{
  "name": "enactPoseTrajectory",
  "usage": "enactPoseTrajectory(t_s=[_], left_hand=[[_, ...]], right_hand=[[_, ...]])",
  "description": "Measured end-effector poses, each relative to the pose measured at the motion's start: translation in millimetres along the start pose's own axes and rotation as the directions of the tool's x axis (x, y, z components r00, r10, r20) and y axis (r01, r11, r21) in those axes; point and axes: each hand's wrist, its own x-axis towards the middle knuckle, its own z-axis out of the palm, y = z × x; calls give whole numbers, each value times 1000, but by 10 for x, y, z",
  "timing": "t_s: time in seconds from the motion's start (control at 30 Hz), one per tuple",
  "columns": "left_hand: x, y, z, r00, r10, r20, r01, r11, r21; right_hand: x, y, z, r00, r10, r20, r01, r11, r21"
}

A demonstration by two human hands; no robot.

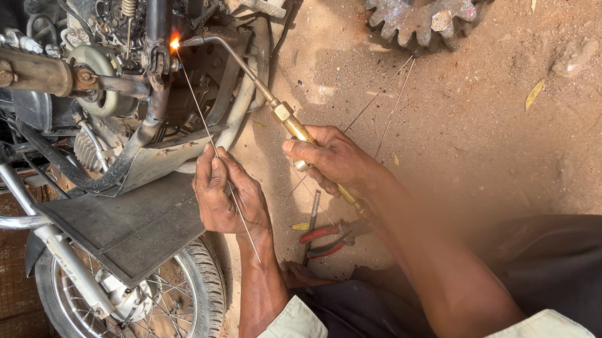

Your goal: The person sits on the ground beside a motorcycle and uses a gas torch to heat a thin metal rod held against the motorcycle frame area, producing sparks and flame at the contact point while steadying the rod with the other hand.

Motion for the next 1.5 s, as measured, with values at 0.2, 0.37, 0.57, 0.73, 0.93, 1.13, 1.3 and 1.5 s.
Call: enactPoseTrajectory(t_s=[0.2, 0.37, 0.57, 0.73, 0.93, 1.13, 1.3, 1.5], left_hand=[[-26, -20, 17, 1000, 8, -13, -8, 1000, 13], [-83, -55, 33, 1000, 3, -11, -3, 1000, 13], [-116, -79, 22, 1000, 10, 1, -10, 1000, 15], [-119, -81, 34, 1000, -11, -10, 11, 1000, -13], [-124, -80, 36, 999, -38, -3, 38, 999, -12], [-99, -78, 38, 1000, -6, -10, 6, 1000, -16], [-98, -78, 50, 1000, -11, -24, 11, 1000, -15], [-111, -97, 55, 1000, -24, -14, 24, 1000, -16]], right_hand=[[15, 75, -45, 1000, -9, 23, 9, 1000, 4], [56, 130, -72, 999, -25, 45, 24, 1000, 17], [51, 112, -72, 1000, 24, 3, -24, 999, -38], [43, 80, -66, 998, 54, -21, -55, 996, -73], [42, 79, -56, 997, 73, -24, -74, 996, -44], [29, 44, -39, 1000, 21, -17, -21, 999, -44], [0, 11, -31, 1000, 11, 12, -10, 999, -42], [-7, -2, -32, 999, 41, -31, -43, 997, -68]])
